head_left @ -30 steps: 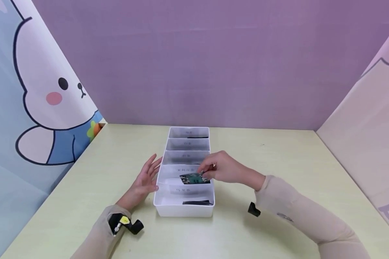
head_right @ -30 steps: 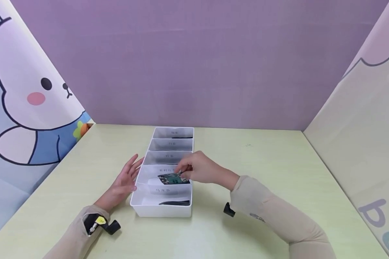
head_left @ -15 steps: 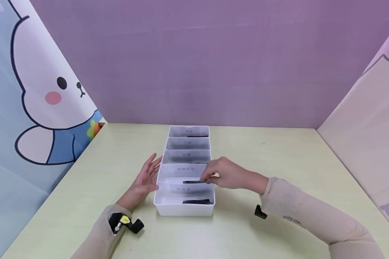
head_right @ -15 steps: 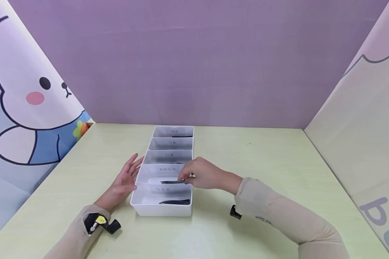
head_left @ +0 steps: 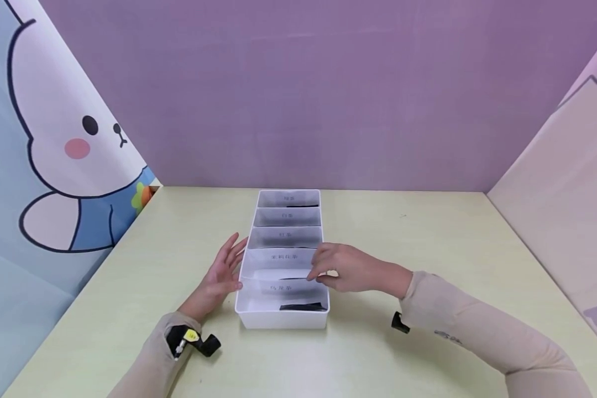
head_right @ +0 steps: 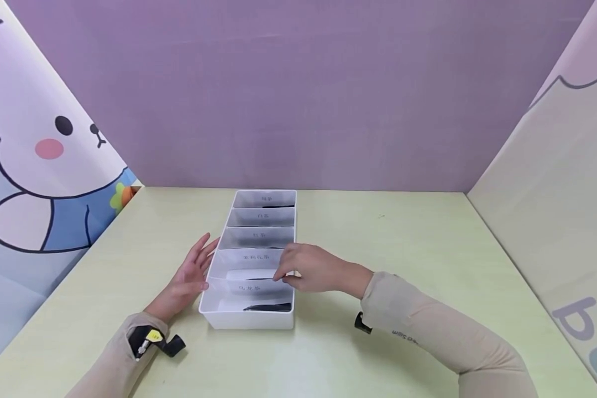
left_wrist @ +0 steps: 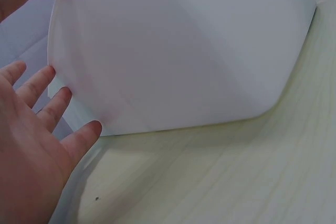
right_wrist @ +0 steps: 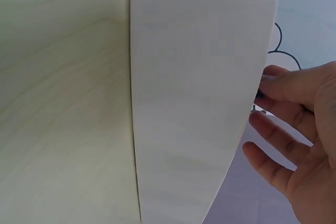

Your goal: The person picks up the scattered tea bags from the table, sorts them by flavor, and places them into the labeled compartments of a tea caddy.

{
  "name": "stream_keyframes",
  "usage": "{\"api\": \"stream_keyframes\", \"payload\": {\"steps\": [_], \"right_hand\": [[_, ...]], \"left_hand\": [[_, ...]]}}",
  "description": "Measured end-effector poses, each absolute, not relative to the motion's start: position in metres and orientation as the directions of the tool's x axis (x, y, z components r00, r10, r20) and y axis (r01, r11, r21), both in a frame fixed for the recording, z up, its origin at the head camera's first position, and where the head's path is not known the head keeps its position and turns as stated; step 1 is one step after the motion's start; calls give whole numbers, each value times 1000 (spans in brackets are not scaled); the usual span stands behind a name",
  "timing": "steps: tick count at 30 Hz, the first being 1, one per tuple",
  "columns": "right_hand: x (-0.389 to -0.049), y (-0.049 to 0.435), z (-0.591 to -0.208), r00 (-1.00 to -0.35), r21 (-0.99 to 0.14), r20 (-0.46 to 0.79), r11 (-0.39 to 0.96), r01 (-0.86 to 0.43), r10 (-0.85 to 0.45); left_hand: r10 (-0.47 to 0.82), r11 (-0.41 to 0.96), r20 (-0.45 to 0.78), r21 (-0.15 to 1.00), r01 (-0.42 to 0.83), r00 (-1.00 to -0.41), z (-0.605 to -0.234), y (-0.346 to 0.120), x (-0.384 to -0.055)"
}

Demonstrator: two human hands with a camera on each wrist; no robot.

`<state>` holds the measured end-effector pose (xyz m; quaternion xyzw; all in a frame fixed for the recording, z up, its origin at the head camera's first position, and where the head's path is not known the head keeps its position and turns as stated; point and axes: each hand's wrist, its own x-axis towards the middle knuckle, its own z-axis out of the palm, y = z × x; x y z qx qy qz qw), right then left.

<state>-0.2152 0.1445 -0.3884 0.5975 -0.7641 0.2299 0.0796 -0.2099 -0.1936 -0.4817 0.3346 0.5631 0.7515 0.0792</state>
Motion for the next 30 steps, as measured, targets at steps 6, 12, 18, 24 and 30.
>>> {"api": "stream_keyframes", "payload": {"steps": [6,12,18,24,30], "right_hand": [[-214,146,-390,-202,-143,388,158,-977,-899],[-212,146,-391,-171,-100,382,144,-985,-908],[-211,148,-391,-159,-94,383,133,-987,-910],[-208,154,-390,-191,-114,399,158,-981,-897],[-206,170,-390,-288,-125,429,259,-958,-856]], "left_hand": [[494,-350,407,902,254,-768,-480,-195,-207],[492,-343,397,906,247,-775,-479,-195,-205],[489,-360,411,899,251,-769,-479,-194,-205],[492,-329,396,909,255,-775,-481,-197,-208],[511,-210,319,947,244,-798,-473,-210,-213]]}}
